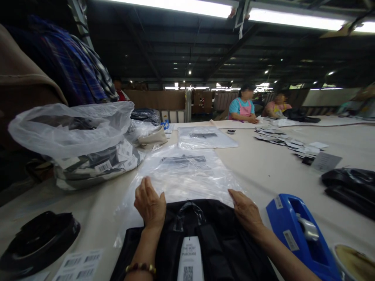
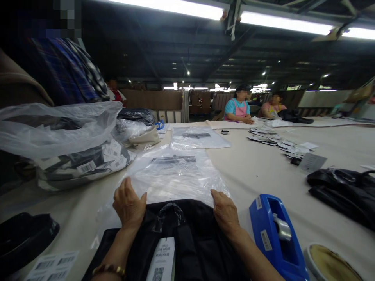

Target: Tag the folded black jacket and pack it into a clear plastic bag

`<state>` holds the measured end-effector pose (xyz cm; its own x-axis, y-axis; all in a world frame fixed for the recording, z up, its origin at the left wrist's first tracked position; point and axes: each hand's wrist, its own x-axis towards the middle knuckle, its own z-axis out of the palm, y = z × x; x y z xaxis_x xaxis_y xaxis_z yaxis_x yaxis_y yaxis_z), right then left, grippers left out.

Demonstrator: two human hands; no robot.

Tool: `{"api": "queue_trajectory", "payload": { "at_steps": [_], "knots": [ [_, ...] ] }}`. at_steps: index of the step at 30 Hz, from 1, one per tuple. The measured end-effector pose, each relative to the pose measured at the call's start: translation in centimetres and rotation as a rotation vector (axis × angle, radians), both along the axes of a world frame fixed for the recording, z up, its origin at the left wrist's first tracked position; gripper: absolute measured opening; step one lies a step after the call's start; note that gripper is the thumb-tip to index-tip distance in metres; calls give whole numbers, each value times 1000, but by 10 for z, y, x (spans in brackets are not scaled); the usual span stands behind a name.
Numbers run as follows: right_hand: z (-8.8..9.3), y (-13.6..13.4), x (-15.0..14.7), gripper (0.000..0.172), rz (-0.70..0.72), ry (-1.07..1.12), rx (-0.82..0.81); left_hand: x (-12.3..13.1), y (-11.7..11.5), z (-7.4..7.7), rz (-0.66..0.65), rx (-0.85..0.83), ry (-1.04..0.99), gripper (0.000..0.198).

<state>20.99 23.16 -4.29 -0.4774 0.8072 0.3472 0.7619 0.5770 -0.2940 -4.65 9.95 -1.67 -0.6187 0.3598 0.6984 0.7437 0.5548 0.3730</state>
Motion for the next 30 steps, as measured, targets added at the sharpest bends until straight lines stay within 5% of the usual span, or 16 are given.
{"api": "queue_trajectory", "payload": {
  "at_steps": [4, 9, 13, 16, 20, 25, 30],
  "knots": [
    [-12, -1, 4, 47, 79, 77, 11, -14, -9, 8, 173, -50, -185, 99],
    [-22, 2, 11, 47, 145, 166, 25, -17, -10, 0, 120, -175, -246, 90],
    [-23, 2, 13, 47, 164, 200, 29, -15, -6, -2, 127, -147, -213, 92],
    [-23, 2, 13, 47, 164, 219, 25, -10, -2, 1, 117, -80, -146, 75],
    [-24, 2, 12, 50, 156, 252, 11, 0, 8, -5, -54, -97, -84, 26],
    [-25, 1, 12, 53, 147, 289, -3, 0, 33, -25, -476, -351, 5, 34],
    [-28, 4, 19, 44, 155, 294, -32, -31, 33, -30, -312, -482, -43, 56]
  ]
}}
